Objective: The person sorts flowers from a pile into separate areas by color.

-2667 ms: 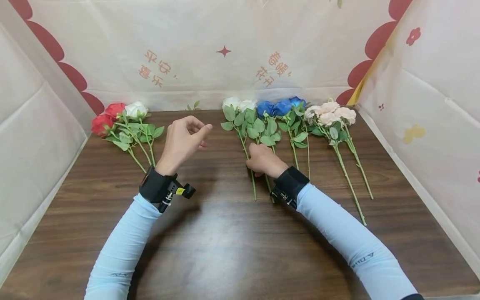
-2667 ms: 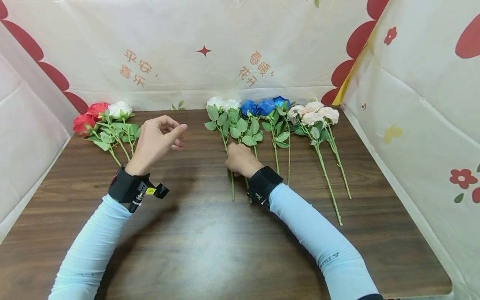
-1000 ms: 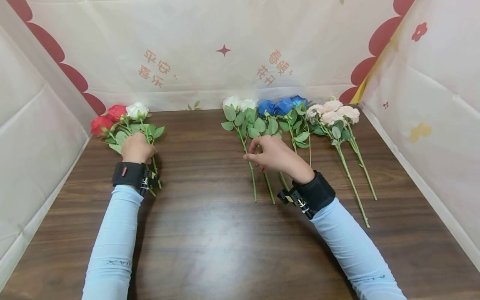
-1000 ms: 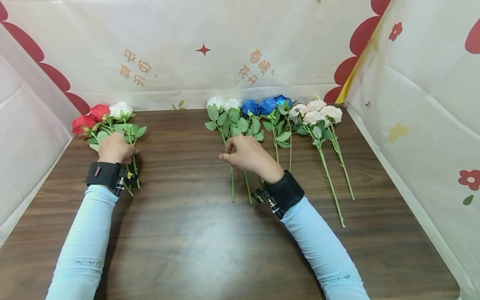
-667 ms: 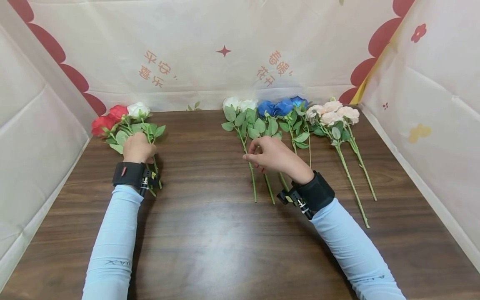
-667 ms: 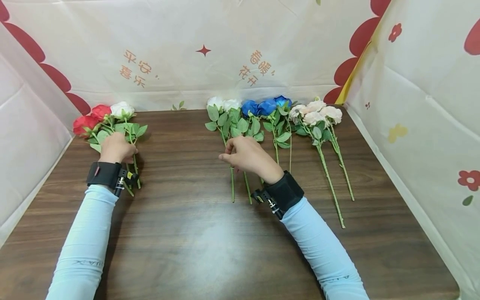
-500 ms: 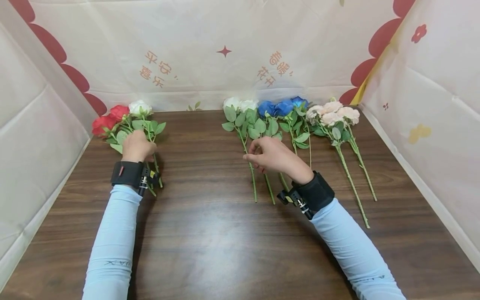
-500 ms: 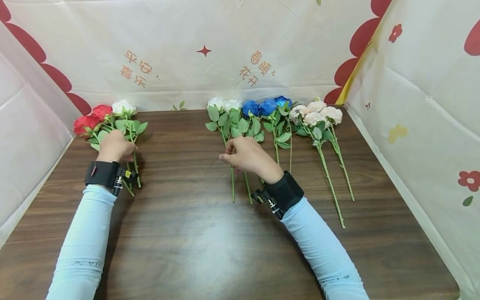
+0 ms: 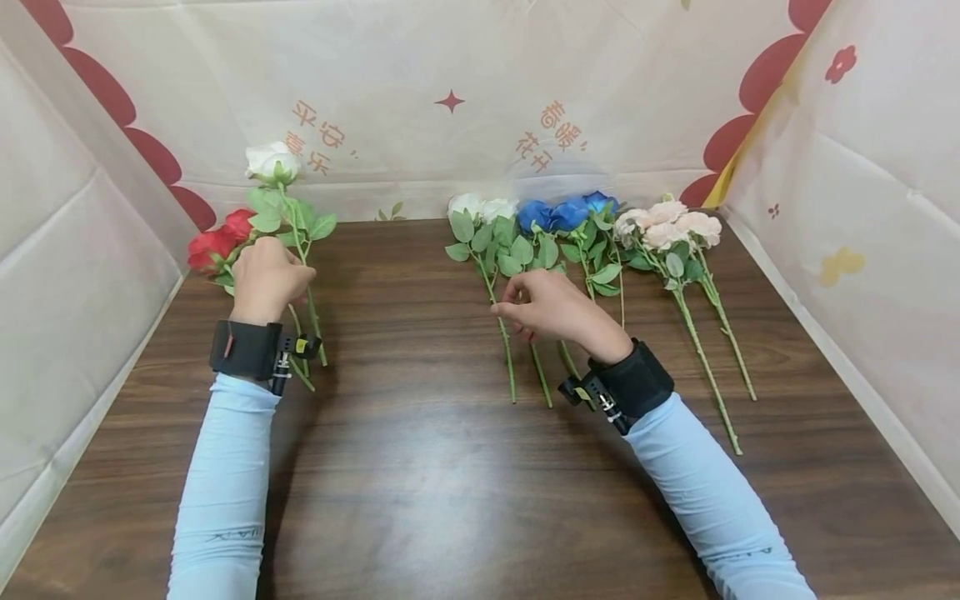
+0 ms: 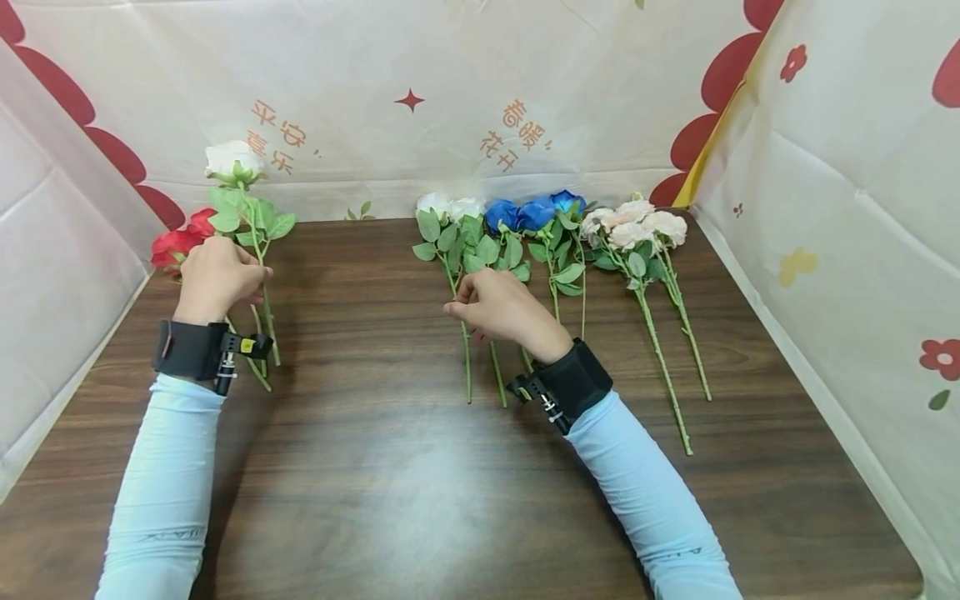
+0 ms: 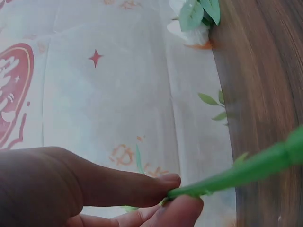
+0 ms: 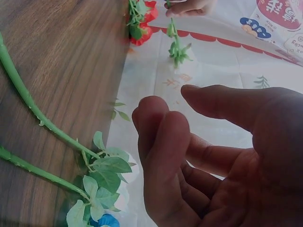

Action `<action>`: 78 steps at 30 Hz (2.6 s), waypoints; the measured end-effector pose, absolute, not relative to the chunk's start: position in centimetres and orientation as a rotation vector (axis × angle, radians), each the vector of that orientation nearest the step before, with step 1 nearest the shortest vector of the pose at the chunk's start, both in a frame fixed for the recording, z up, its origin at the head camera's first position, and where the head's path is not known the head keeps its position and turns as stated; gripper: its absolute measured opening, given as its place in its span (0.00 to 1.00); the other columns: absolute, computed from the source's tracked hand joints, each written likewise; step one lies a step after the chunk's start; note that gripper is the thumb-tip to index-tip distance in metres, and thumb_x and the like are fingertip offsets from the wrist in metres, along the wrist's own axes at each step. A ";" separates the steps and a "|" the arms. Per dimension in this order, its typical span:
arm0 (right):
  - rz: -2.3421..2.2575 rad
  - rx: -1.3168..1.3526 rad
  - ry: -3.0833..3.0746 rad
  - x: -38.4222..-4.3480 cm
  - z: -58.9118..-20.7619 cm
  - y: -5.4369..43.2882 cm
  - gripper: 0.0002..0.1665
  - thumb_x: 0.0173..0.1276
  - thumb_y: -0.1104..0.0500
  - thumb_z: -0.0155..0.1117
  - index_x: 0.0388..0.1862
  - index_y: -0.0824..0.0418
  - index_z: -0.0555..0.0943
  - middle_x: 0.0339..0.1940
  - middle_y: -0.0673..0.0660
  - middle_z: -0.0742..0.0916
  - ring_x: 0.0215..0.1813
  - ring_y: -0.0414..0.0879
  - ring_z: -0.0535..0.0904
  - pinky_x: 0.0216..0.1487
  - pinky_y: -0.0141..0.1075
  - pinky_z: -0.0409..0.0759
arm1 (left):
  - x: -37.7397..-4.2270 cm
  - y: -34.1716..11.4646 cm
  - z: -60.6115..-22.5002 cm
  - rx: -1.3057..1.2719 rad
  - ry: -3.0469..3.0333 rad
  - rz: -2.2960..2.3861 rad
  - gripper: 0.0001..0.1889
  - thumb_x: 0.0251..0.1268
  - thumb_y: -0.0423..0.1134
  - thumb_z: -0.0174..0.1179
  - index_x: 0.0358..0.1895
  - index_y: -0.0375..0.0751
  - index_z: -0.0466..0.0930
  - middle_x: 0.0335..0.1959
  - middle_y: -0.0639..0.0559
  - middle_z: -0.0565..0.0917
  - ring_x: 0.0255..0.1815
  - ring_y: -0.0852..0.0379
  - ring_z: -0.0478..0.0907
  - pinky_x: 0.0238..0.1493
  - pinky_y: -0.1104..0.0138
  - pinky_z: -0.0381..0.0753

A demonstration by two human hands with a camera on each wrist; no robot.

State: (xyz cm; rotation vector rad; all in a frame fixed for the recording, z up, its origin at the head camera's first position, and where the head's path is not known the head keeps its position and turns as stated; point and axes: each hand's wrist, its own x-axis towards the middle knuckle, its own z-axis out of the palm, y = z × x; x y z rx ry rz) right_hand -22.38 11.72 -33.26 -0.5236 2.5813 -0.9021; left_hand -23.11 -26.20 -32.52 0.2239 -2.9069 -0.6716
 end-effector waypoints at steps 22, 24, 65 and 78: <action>-0.935 -0.618 2.494 -21.6 -34.1 10.0 0.15 0.78 0.48 0.63 0.43 0.61 0.82 0.30 0.64 0.90 0.29 0.58 0.89 0.33 0.44 0.88 | -22.1 -15.1 -34.1 -0.125 -2.944 -1.405 0.11 0.72 0.40 0.66 0.46 0.35 0.86 0.38 0.39 0.92 0.27 0.48 0.91 0.42 0.52 0.90; -0.947 -0.603 2.460 -21.3 -34.2 9.4 0.16 0.78 0.47 0.63 0.44 0.60 0.82 0.32 0.65 0.90 0.28 0.55 0.89 0.35 0.47 0.89 | -21.5 -14.0 -34.2 -0.178 -2.896 -1.469 0.10 0.71 0.39 0.66 0.45 0.34 0.85 0.37 0.39 0.91 0.27 0.46 0.91 0.40 0.52 0.90; -1.048 -0.617 2.335 -20.5 -36.7 6.3 0.15 0.80 0.63 0.56 0.31 0.66 0.80 0.22 0.58 0.87 0.22 0.47 0.86 0.32 0.45 0.89 | -20.3 -14.4 -31.3 -0.266 -2.845 -1.426 0.18 0.72 0.51 0.65 0.51 0.38 0.85 0.36 0.44 0.91 0.28 0.51 0.91 0.33 0.60 0.89; -0.980 -0.432 2.235 -25.3 -37.1 4.0 0.09 0.78 0.66 0.54 0.39 0.70 0.77 0.19 0.58 0.85 0.19 0.44 0.84 0.38 0.46 0.90 | -20.7 -16.0 -30.3 -0.182 -2.844 -1.369 0.20 0.73 0.53 0.64 0.52 0.39 0.84 0.39 0.43 0.91 0.27 0.52 0.91 0.33 0.62 0.89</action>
